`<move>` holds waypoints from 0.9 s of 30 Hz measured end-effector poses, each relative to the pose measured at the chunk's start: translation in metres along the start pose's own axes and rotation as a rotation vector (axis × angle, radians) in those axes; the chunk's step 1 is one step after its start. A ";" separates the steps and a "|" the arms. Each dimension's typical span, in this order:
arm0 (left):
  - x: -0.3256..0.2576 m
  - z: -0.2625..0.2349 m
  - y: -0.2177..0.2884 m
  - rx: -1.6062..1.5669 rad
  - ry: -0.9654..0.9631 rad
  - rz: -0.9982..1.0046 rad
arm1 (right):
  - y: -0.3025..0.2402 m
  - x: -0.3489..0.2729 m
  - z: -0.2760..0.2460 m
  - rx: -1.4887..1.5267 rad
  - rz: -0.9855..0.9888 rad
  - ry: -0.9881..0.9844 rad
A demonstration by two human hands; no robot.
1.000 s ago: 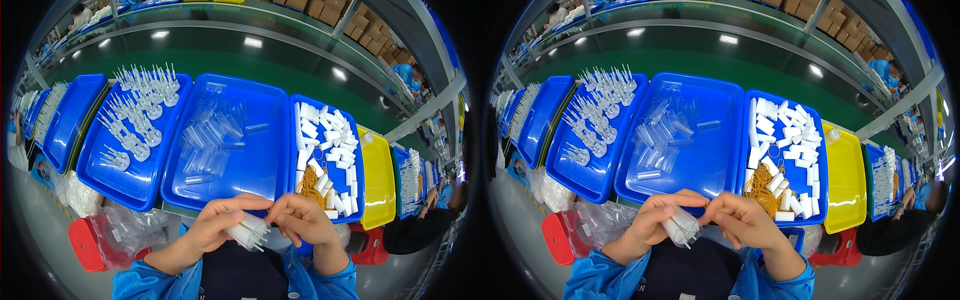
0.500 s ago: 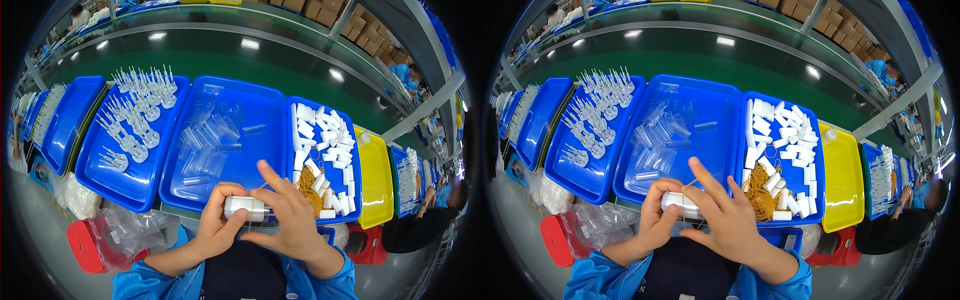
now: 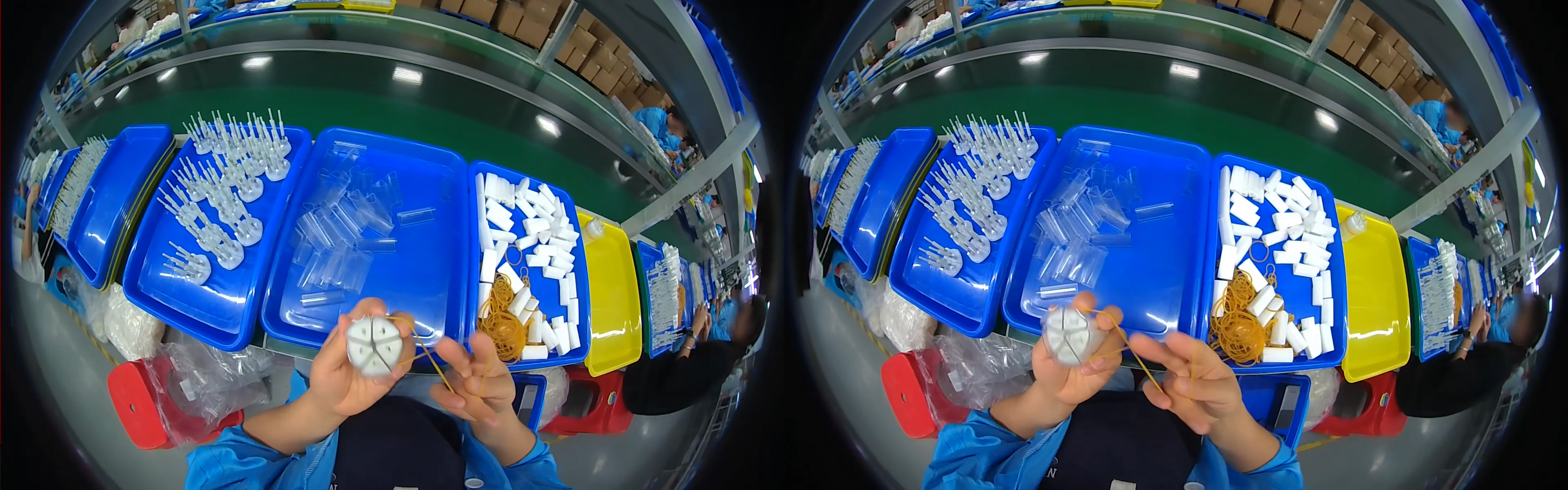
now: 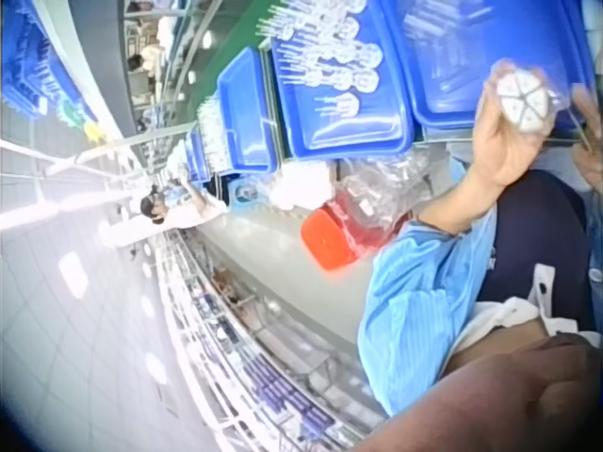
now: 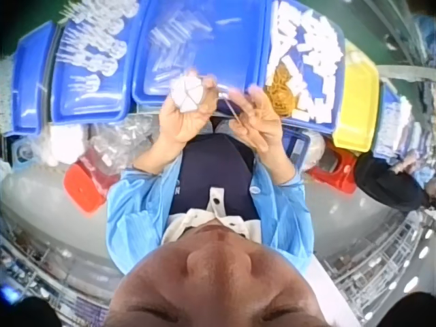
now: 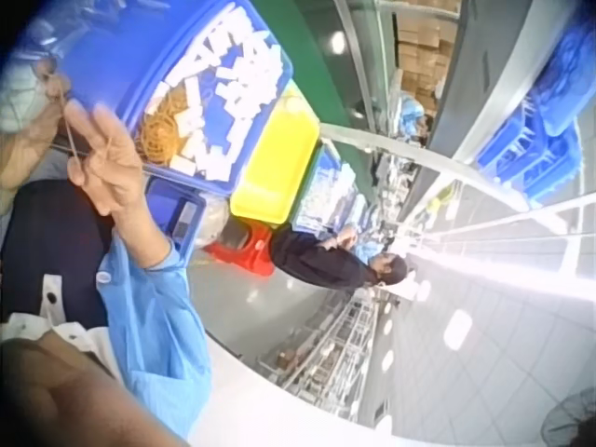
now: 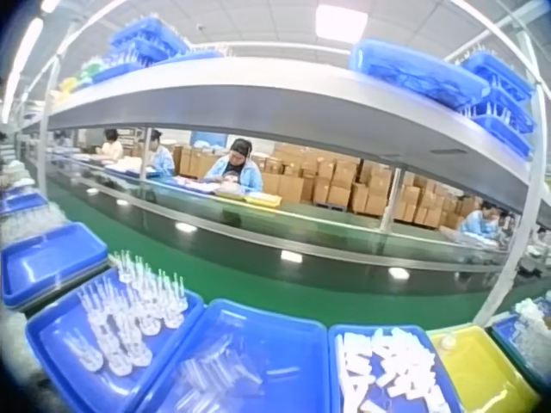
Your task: The person assembles small white cylindrical components by inserting them into clear plastic tubes and securing them with rubber bands. The person repeatedly picks up the components from blue trays, aligns them, and places the rubber bands around the bundle. The assembled units are placed into a yellow tray.
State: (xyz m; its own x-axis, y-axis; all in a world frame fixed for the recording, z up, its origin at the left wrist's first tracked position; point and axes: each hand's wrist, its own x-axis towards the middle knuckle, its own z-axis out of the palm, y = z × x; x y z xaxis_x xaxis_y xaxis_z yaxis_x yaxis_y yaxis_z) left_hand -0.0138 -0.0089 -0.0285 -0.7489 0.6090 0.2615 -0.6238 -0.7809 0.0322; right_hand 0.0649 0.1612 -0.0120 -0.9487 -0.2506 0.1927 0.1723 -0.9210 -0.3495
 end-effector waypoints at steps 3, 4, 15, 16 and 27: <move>0.000 0.005 0.006 0.839 -0.051 0.321 | -0.008 0.015 0.031 -0.472 0.003 0.111; -0.002 0.004 0.013 1.211 -0.124 0.420 | -0.011 0.019 0.035 -0.640 0.000 0.112; 0.004 -0.001 -0.007 1.551 -0.306 0.586 | -0.031 0.022 0.048 -1.961 -0.386 0.159; 0.003 0.000 -0.009 1.535 -0.305 0.553 | -0.035 0.022 0.046 -1.901 -0.429 0.139; 0.020 0.007 -0.021 2.043 -0.345 0.370 | -0.320 -0.041 -0.058 -2.274 -0.454 1.552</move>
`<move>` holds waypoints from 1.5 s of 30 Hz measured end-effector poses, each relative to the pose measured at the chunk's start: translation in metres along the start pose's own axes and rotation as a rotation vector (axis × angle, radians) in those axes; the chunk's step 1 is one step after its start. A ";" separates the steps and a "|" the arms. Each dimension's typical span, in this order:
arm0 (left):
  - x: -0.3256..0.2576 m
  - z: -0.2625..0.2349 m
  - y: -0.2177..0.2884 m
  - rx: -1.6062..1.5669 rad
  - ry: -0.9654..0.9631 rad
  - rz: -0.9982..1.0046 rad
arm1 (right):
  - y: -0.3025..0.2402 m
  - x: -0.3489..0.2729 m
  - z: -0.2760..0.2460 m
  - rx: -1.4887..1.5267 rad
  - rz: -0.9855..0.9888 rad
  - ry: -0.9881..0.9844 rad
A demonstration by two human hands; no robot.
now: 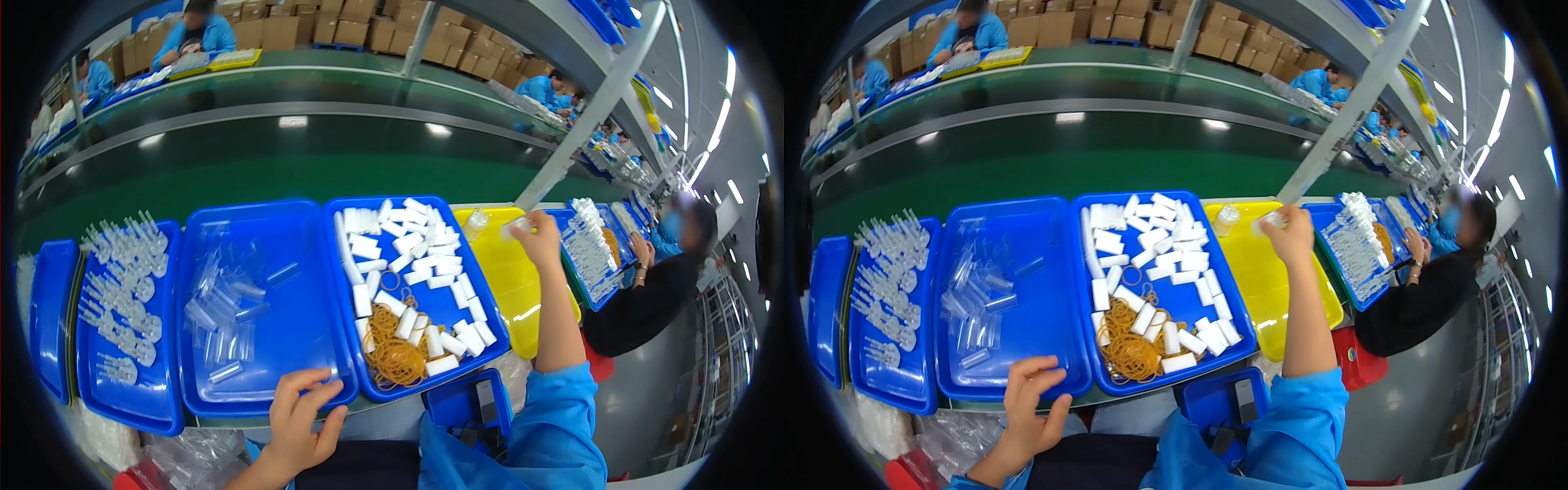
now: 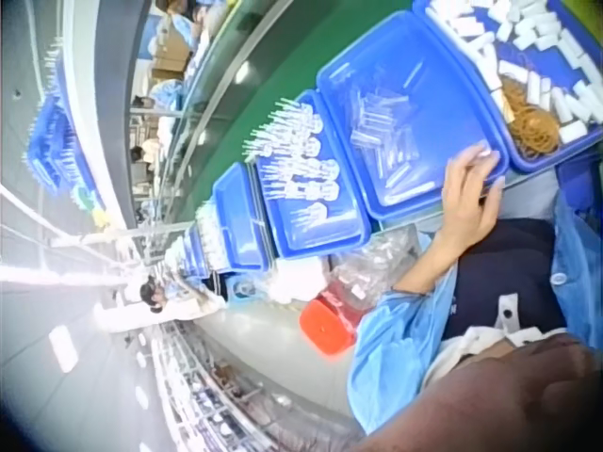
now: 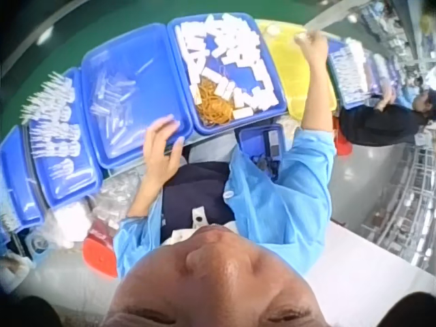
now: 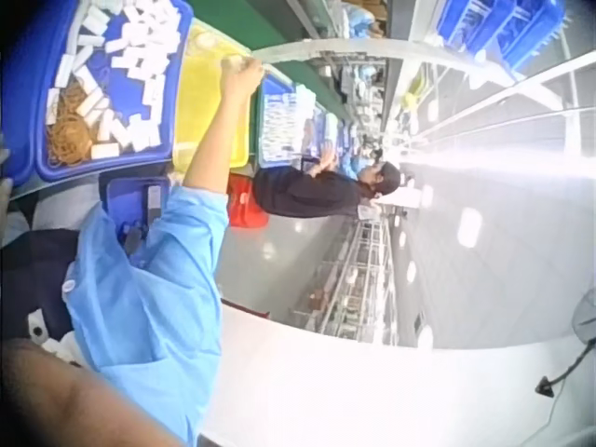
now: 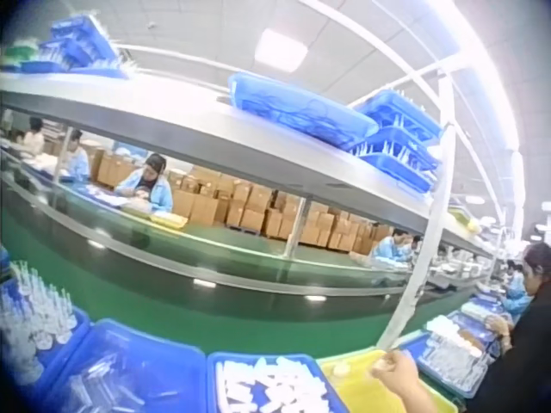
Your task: The person assembles small white cylindrical components by inserting them into clear plastic tubes and securing them with rubber bands. The person repeatedly picks up the components from blue trays, aligns them, and places the rubber bands around the bundle. The assembled units are placed into a yellow tray.
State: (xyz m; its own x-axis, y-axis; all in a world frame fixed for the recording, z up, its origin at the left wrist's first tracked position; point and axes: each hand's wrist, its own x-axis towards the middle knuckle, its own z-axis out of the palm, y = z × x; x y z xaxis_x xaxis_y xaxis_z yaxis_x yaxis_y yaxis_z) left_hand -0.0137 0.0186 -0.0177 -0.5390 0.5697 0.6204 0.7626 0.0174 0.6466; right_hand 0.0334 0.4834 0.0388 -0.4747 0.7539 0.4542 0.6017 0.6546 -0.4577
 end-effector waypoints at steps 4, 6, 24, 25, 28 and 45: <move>-0.003 0.002 0.014 0.049 -0.038 -0.042 | 0.014 0.023 0.042 -0.014 -0.014 -0.269; -0.008 -0.007 0.015 0.155 -0.003 -0.025 | 0.004 0.028 0.069 0.083 0.002 -0.240; -0.017 -0.008 0.009 0.171 0.004 -0.094 | -0.001 0.006 0.110 0.076 0.161 -0.246; -0.019 -0.010 0.011 0.159 0.022 -0.115 | -0.010 0.006 0.107 0.073 0.196 -0.290; -0.024 -0.021 -0.003 0.221 0.069 -0.015 | 0.004 0.006 0.103 -0.052 0.259 -0.215; -0.020 -0.082 -0.016 0.619 0.071 -0.379 | -0.327 -0.131 0.155 0.578 -1.023 -0.804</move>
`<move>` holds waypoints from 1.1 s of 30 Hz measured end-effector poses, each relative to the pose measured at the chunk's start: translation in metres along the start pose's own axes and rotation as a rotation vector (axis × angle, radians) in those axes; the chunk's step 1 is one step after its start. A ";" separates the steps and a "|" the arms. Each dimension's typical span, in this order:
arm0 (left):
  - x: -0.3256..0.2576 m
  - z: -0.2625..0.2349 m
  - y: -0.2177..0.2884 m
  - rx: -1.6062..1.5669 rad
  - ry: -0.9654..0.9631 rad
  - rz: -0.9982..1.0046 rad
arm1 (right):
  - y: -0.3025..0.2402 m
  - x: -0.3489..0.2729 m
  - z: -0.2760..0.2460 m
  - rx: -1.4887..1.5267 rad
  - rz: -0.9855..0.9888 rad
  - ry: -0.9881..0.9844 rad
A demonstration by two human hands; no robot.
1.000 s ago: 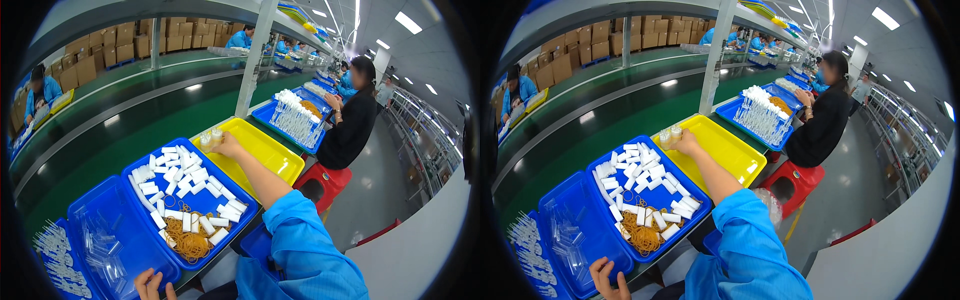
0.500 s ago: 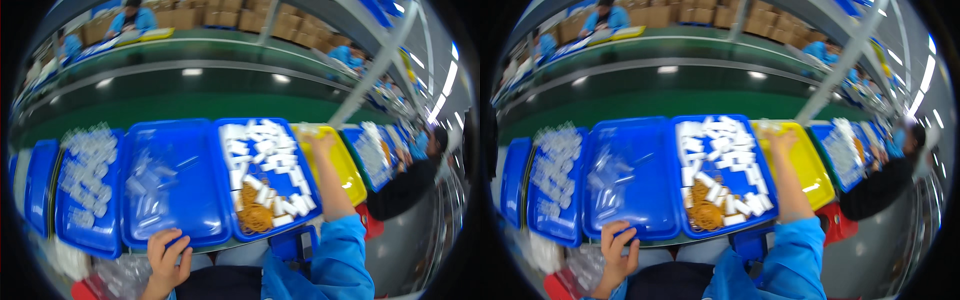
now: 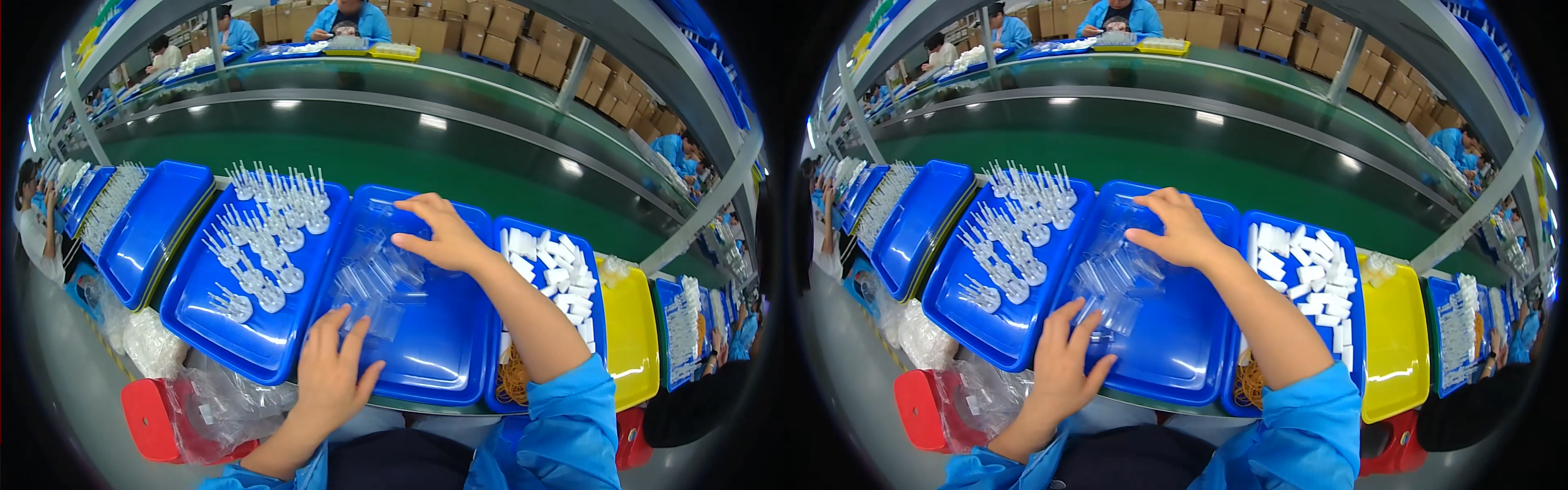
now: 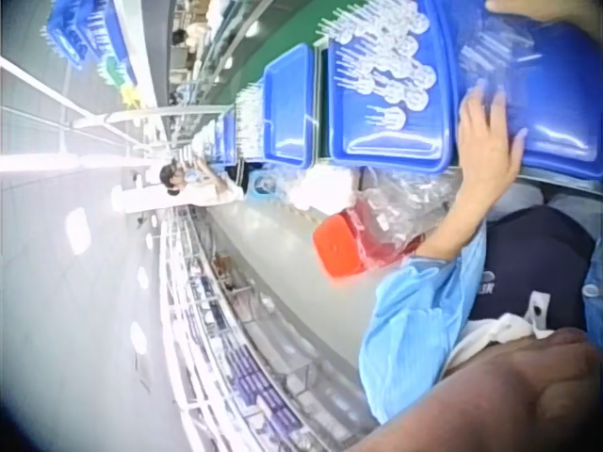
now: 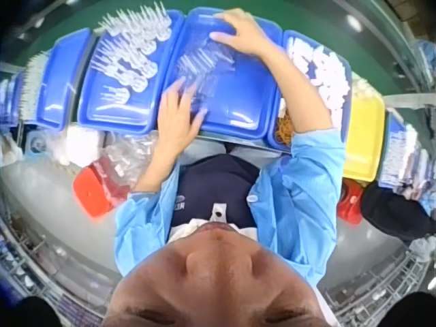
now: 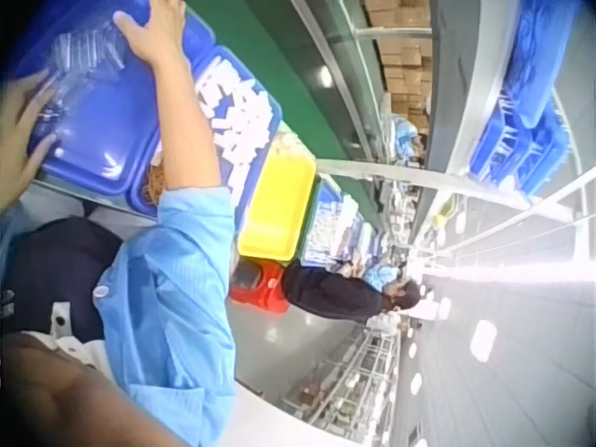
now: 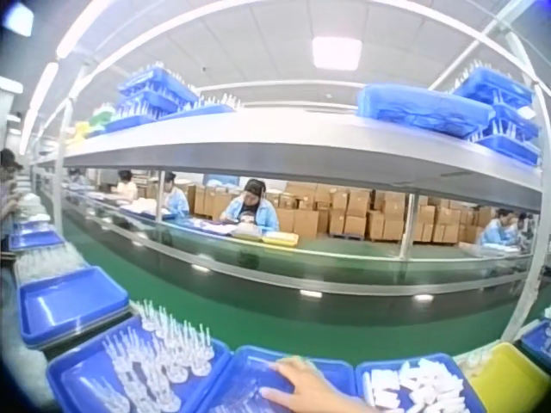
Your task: The person assembles small white cylindrical components by inserting them into clear plastic tubes and securing them with rubber bands. The person repeatedly picks up the components from blue trays, aligns them, and places the rubber bands around the bundle. The assembled units are placed into a yellow tray.
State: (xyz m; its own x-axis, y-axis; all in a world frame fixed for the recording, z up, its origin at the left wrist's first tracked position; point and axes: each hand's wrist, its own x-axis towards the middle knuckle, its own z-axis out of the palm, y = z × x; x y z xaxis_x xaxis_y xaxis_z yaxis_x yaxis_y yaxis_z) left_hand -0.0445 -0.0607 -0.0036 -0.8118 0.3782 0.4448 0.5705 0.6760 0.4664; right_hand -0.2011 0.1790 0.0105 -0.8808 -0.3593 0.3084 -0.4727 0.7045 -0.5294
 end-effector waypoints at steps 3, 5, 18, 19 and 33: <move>-0.003 0.005 0.000 -0.016 -0.005 -0.033 | 0.001 0.029 0.034 -0.177 -0.021 -0.094; -0.001 0.002 0.002 0.000 -0.002 -0.030 | -0.001 0.034 0.039 -0.171 0.012 -0.111; -0.008 0.009 -0.007 -0.032 0.024 0.078 | -0.057 -0.077 0.001 -0.146 0.064 -0.295; -0.007 0.007 -0.008 -0.052 0.028 0.095 | -0.059 -0.083 -0.004 -0.146 0.056 -0.299; -0.040 -0.077 -0.103 0.236 0.375 -0.444 | 0.025 -0.159 -0.083 -0.151 0.365 0.089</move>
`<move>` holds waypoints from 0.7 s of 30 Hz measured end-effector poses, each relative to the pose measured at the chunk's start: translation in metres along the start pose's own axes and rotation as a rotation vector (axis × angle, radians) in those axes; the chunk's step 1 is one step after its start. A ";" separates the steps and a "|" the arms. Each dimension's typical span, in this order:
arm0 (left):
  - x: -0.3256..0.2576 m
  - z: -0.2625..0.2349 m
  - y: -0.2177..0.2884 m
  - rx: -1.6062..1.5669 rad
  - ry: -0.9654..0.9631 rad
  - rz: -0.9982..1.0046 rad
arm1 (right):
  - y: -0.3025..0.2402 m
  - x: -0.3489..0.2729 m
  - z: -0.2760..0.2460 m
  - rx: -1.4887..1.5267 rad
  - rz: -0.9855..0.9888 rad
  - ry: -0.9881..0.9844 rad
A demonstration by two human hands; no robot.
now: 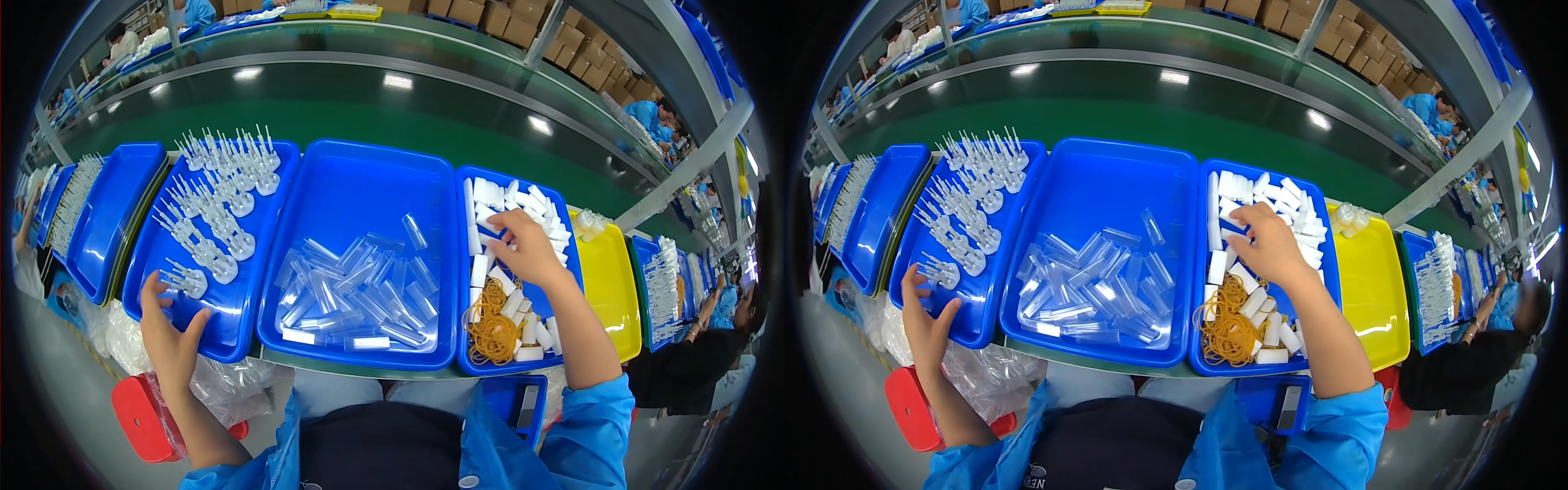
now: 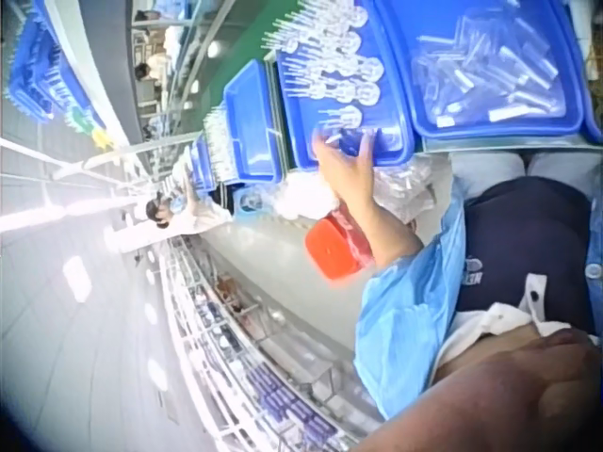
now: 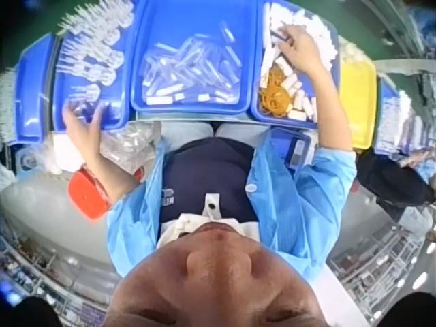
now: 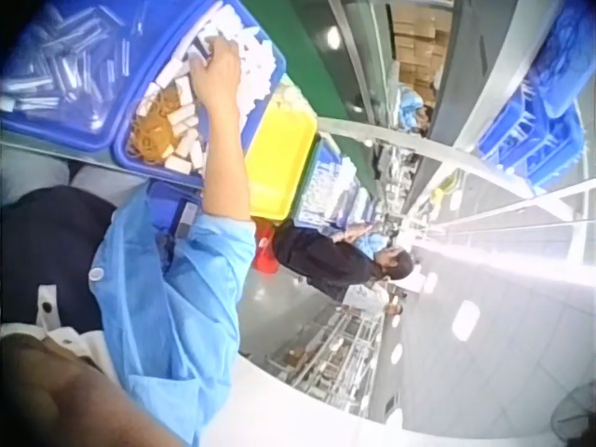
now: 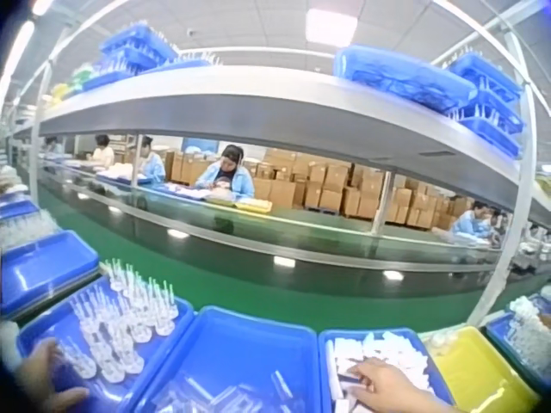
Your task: The person assembles small white cylindrical components by inserting them into clear plastic tubes and securing them with rubber bands. The person repeatedly picks up the components from blue trays, aligns them, and places the rubber bands around the bundle. The assembled units are placed into a yellow tray.
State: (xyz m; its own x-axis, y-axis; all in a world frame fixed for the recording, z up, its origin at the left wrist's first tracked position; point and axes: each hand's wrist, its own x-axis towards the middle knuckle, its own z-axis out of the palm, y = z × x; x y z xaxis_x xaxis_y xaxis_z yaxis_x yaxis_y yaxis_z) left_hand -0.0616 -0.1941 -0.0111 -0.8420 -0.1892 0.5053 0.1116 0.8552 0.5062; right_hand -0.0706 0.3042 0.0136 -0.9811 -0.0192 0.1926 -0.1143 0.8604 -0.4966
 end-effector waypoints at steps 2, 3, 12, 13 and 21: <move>0.003 0.001 -0.005 0.015 -0.130 0.006 | -0.005 -0.001 0.005 -0.090 0.043 -0.051; 0.009 0.002 -0.006 -0.013 -0.163 -0.006 | -0.003 0.000 0.011 -0.117 0.031 -0.047; 0.022 0.015 0.010 -0.119 -0.209 -0.129 | -0.012 0.005 0.019 -0.235 0.133 -0.022; 0.022 0.016 0.011 -0.218 -0.142 -0.110 | -0.012 0.005 0.016 -0.220 0.108 0.044; -0.004 -0.003 0.039 -0.778 -0.053 -0.008 | -0.025 -0.026 -0.030 0.175 0.096 0.364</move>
State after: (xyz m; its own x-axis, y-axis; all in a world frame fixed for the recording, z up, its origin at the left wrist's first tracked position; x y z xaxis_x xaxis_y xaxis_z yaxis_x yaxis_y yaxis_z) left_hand -0.0527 -0.1611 0.0089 -0.8661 -0.1542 0.4755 0.4272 0.2656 0.8643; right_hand -0.0374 0.2987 0.0462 -0.8728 0.2655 0.4096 -0.0807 0.7490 -0.6576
